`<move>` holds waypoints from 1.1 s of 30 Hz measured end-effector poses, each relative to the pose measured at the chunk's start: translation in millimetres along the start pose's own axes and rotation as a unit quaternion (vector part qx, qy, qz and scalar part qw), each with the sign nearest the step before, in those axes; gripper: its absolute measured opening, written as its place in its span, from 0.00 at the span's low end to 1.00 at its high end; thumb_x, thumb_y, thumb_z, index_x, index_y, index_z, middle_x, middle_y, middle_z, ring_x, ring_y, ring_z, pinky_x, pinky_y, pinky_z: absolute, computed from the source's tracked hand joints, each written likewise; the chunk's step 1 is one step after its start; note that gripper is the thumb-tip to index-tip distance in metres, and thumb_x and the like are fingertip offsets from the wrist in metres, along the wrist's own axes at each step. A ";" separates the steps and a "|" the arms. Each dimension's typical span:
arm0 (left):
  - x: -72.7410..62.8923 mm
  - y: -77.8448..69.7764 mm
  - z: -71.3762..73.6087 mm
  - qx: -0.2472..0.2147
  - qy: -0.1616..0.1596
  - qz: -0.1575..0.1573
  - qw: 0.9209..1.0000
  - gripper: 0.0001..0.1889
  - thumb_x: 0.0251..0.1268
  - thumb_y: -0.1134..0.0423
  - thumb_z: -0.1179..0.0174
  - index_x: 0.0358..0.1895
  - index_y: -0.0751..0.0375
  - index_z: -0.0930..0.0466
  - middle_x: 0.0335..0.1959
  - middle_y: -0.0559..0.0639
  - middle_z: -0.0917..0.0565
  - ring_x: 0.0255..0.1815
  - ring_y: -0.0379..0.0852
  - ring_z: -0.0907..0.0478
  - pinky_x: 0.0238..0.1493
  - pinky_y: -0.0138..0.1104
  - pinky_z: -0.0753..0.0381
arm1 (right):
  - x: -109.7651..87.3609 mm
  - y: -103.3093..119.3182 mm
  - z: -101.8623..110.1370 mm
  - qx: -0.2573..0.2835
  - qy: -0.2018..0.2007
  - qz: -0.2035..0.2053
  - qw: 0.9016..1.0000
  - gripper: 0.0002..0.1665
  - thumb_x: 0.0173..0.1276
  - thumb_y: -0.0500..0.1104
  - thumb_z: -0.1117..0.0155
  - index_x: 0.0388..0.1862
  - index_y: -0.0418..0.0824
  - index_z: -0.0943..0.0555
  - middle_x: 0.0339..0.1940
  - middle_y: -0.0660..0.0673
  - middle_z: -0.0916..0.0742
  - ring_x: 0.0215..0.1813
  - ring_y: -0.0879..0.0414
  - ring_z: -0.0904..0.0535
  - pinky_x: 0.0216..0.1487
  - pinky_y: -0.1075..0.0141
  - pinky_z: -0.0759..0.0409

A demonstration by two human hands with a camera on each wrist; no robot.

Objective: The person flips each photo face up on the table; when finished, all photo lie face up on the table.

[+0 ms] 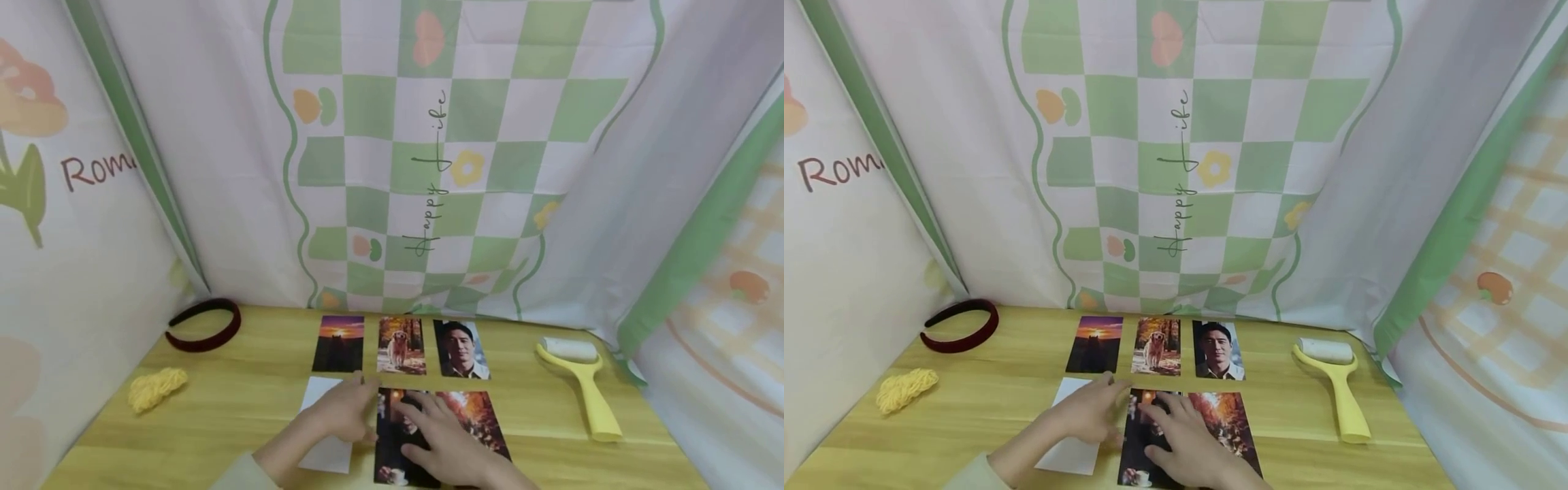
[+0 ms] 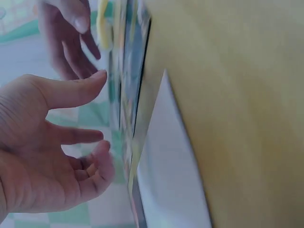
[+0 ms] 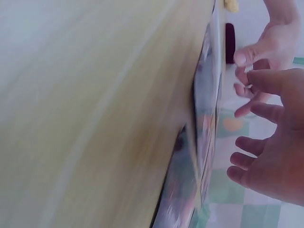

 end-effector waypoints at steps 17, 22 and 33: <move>-40.6 86.1 13.3 0.036 0.020 -0.070 0.997 0.61 0.38 0.48 0.16 0.81 0.57 0.40 0.84 0.64 0.40 0.84 0.68 0.43 0.82 0.63 0.41 | 78.1 -42.8 -76.4 0.411 0.040 -0.095 0.906 0.48 0.73 0.58 0.35 0.84 0.50 0.46 0.87 0.34 0.43 0.83 0.35 0.40 0.76 0.43 0.27; -42.5 101.6 1.0 0.050 0.045 -0.079 0.995 0.61 0.39 0.49 0.17 0.82 0.49 0.41 0.85 0.62 0.42 0.83 0.68 0.43 0.80 0.62 0.38 | 56.3 26.0 -47.3 0.530 0.045 -0.157 0.832 0.50 0.74 0.45 0.46 0.82 0.26 0.59 0.82 0.17 0.53 0.84 0.24 0.52 0.85 0.38 0.45; -39.3 109.8 -6.8 0.069 0.041 -0.086 0.993 0.58 0.40 0.48 0.18 0.80 0.50 0.37 0.84 0.63 0.41 0.83 0.69 0.42 0.78 0.65 0.37 | 48.3 50.6 -38.0 0.630 0.029 -0.213 0.746 0.49 0.79 0.43 0.54 0.79 0.17 0.67 0.78 0.11 0.55 0.81 0.19 0.54 0.86 0.37 0.48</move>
Point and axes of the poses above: each hand's wrist, its own x-axis towards the middle knuckle, its own z-axis out of the back of the hand, y = z × x, the point moved 3 cm from there along x, towards the middle knuckle
